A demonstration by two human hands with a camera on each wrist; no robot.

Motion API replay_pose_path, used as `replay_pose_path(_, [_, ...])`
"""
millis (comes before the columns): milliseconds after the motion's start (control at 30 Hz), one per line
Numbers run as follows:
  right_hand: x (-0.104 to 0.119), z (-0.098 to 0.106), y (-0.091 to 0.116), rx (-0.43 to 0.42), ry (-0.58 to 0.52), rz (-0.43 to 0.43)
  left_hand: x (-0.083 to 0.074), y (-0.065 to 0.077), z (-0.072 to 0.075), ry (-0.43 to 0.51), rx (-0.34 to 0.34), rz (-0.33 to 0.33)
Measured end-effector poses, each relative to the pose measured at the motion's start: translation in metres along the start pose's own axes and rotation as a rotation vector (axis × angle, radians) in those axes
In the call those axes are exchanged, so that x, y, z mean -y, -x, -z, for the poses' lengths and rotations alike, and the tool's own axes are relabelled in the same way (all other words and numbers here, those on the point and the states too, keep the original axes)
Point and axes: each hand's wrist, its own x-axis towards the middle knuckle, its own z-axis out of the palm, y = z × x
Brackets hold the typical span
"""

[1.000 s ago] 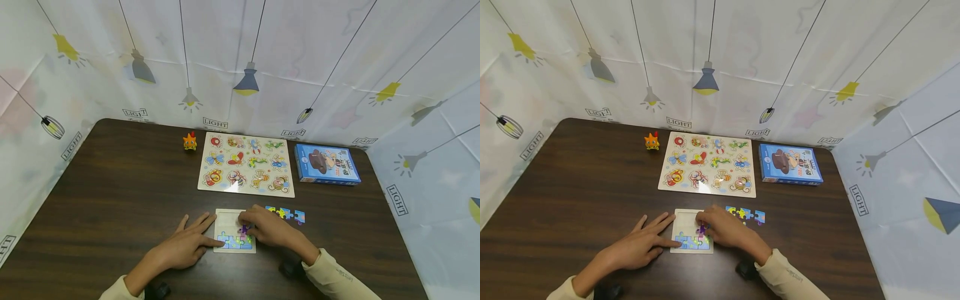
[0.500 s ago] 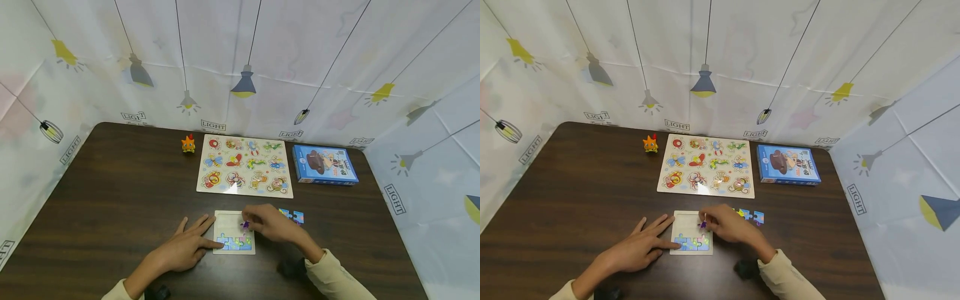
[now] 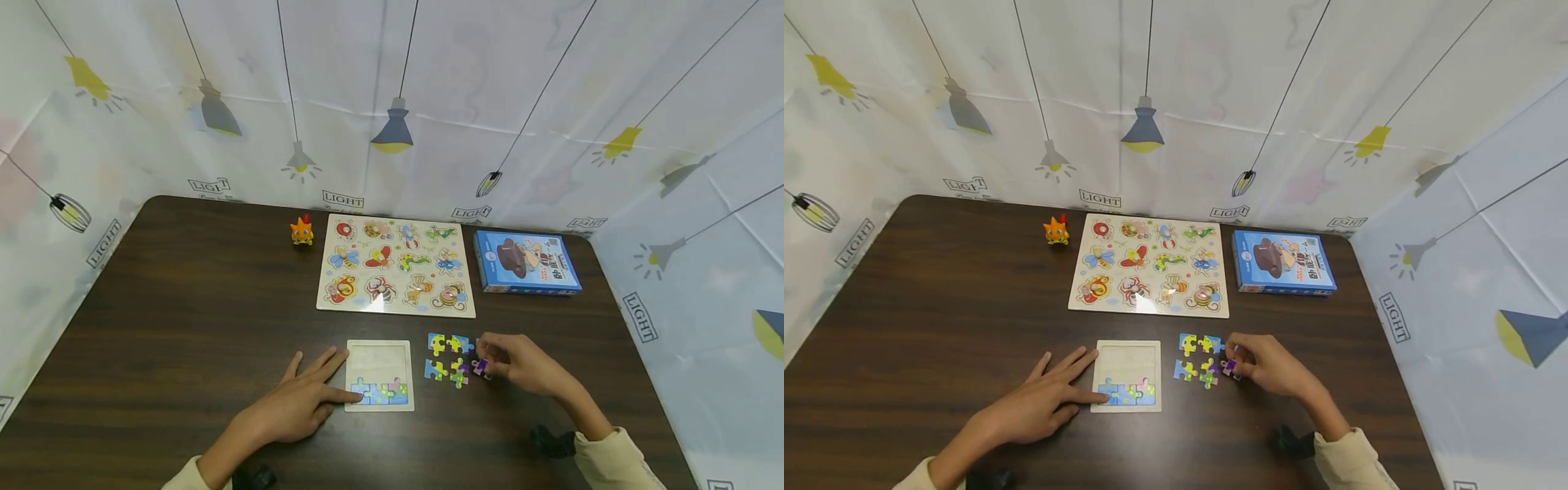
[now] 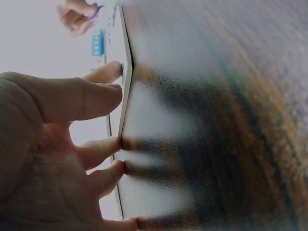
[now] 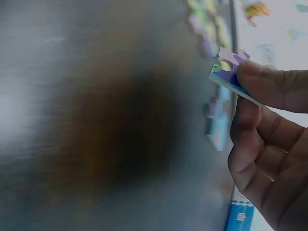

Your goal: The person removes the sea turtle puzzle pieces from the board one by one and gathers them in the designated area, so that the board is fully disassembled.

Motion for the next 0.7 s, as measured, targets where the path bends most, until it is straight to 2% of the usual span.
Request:
replay_pose_path(100, [-0.003, -0.007, 0.003, 0.014, 0.033, 0.003, 0.0, 0.0, 0.001, -0.001, -0.004, 0.002])
replay_pose_path(300, [0.005, -0.017, 0.003, -0.081, 0.253, -0.032, -0.001, 0.0, 0.001, 0.001, -0.006, 0.007])
replay_pose_path(367, [0.008, -0.018, 0.003, -0.093, 0.294, -0.037, -0.001, 0.0, 0.0, 0.002, -0.006, 0.007])
replay_pose_path(700, [0.009, -0.022, 0.004, -0.059, 0.321, -0.089, 0.0, 0.0, -0.001, 0.0, -0.004, 0.003])
